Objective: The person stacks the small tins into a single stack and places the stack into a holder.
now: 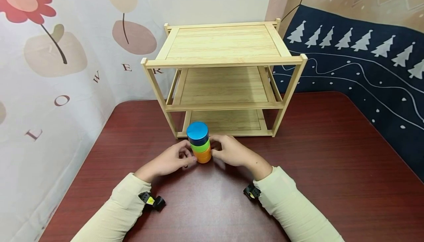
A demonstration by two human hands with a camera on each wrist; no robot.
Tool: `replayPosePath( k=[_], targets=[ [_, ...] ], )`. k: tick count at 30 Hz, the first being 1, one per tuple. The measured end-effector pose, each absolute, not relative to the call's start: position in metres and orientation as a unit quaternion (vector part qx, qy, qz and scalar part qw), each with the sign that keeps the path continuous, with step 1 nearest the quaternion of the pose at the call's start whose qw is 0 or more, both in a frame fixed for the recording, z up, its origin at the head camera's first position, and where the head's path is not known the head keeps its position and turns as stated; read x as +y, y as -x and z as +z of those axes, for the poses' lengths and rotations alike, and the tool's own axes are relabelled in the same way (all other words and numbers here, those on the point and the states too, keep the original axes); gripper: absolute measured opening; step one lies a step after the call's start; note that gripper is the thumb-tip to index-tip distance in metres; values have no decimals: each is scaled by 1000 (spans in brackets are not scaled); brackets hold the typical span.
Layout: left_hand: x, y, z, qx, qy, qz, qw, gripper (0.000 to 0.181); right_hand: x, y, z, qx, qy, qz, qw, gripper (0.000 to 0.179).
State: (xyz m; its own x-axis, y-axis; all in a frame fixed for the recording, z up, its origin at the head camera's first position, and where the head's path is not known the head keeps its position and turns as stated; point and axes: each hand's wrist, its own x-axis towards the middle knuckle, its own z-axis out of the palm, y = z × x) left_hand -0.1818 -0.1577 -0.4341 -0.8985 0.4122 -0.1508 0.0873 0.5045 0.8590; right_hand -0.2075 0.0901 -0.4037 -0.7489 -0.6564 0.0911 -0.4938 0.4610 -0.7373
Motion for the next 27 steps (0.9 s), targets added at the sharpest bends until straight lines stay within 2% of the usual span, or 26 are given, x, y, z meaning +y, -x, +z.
replayPosePath(
  k=[14,27],
  targets=[
    [-157,183,-434,852,-154,467,179,41,91,209,-407,838,347,-385,168,42],
    [-158,181,-434,861,-156,456,165,36,84,214,-409,850,357,-358,147,46]
  ],
)
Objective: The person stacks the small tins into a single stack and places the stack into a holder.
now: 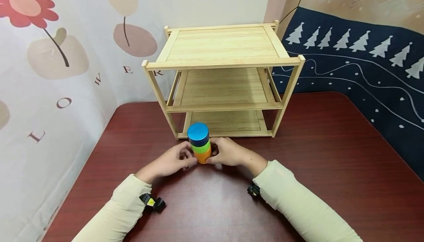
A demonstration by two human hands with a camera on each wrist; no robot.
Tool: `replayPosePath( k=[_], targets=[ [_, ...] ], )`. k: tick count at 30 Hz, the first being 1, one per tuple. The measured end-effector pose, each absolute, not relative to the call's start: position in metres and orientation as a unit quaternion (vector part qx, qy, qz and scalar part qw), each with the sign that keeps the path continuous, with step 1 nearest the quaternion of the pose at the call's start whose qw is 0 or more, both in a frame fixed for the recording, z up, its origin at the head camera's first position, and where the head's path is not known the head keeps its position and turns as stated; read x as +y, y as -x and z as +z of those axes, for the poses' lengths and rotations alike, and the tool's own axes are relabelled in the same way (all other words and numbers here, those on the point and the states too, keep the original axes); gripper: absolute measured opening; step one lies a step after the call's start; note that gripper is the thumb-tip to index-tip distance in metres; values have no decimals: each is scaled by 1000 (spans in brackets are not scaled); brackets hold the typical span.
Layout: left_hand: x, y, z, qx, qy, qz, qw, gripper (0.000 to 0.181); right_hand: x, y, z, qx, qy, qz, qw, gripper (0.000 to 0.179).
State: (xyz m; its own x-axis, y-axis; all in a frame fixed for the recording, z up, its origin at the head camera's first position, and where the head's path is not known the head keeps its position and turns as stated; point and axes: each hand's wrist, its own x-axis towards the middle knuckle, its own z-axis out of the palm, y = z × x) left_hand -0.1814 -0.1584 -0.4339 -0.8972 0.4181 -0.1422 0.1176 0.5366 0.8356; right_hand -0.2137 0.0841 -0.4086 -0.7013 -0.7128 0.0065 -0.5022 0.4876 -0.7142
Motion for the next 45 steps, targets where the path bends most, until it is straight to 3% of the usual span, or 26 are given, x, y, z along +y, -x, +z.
replayPosePath(
  k=[25,36,45],
  targets=[
    [-153,175,-424,879,-163,419,161,32,69,207,-415,873,320,-348,118,55],
    [-148,168,-414,903,-177,382,78,31,75,204,-413,867,335,-354,108,52],
    [-145,157,-387,900,-156,406,20,42,79,201,-411,869,335,-350,96,50]
  ],
)
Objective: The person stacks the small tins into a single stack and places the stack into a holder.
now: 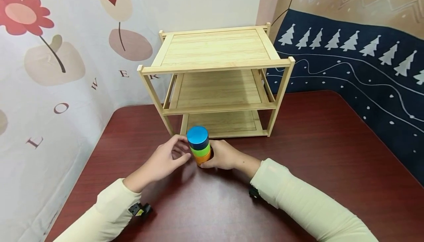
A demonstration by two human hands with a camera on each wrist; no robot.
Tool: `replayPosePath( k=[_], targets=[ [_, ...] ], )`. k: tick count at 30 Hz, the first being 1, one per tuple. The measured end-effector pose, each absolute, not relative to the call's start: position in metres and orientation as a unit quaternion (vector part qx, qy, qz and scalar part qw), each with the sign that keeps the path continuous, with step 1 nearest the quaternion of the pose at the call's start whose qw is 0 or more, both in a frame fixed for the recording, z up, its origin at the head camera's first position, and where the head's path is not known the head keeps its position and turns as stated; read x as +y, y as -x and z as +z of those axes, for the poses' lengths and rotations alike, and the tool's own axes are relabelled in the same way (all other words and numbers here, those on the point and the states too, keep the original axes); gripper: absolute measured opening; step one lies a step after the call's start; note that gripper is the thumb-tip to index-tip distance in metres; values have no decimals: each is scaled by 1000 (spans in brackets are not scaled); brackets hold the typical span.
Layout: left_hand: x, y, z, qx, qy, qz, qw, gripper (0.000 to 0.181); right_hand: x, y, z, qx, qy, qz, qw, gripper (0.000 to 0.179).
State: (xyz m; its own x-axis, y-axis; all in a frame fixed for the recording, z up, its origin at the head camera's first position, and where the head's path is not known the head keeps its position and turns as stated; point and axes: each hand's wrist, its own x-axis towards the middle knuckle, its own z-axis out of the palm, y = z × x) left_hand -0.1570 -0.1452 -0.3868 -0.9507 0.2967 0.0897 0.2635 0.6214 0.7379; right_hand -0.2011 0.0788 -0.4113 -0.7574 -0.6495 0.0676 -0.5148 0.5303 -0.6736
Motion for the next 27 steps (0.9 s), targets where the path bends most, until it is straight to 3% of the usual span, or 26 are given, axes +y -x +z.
replayPosePath(
  k=[12,27],
  targets=[
    [-136,145,-361,902,-189,385,-57,69,86,198,-405,868,340,-349,102,51],
    [-119,135,-342,898,-253,335,-131,66,92,195,-392,860,347,-357,110,55]
  ],
)
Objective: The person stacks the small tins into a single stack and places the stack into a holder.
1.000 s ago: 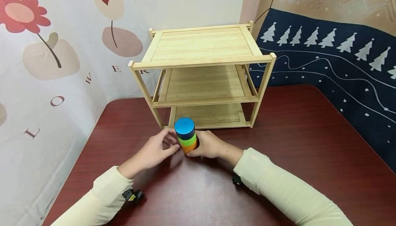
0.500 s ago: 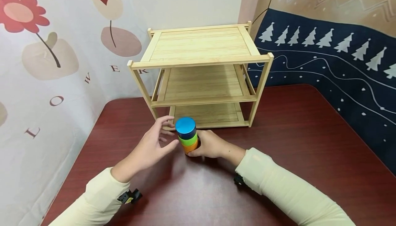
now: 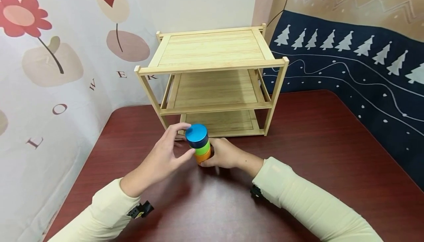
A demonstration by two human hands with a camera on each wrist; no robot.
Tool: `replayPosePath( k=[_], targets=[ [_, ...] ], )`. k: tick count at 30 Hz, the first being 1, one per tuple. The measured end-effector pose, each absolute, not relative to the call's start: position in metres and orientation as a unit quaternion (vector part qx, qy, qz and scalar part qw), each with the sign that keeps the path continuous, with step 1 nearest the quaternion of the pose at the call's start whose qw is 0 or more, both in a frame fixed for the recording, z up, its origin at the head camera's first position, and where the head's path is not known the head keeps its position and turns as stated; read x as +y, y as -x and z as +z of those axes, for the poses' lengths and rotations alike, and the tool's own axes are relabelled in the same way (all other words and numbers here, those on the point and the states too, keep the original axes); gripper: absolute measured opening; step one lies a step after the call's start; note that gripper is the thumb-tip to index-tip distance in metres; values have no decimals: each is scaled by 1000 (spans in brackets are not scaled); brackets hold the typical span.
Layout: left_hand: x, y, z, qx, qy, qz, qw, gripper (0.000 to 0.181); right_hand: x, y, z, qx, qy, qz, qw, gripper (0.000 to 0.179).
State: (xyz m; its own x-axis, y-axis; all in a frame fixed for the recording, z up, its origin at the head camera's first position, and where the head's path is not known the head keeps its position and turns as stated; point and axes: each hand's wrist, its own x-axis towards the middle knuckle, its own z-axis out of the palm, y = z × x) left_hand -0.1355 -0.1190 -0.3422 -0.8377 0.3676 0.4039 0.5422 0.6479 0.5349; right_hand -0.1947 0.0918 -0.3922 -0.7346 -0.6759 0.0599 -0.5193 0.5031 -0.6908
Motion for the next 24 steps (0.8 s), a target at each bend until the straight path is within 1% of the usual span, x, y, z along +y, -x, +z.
replayPosePath(
  k=[5,11,17,24],
  targets=[
    [-116,136,-341,-901,258,-321,135,66,94,193,-387,856,353,-362,108,59],
    [-114,138,-338,-897,271,-313,151,69,98,191,-379,853,358,-369,95,61],
    [-112,139,-333,-898,274,-307,158,77,100,191,-372,853,348,-377,102,55],
    [-111,141,-329,-896,286,-291,174,86,103,190,-363,858,347,-371,79,50]
  ],
)
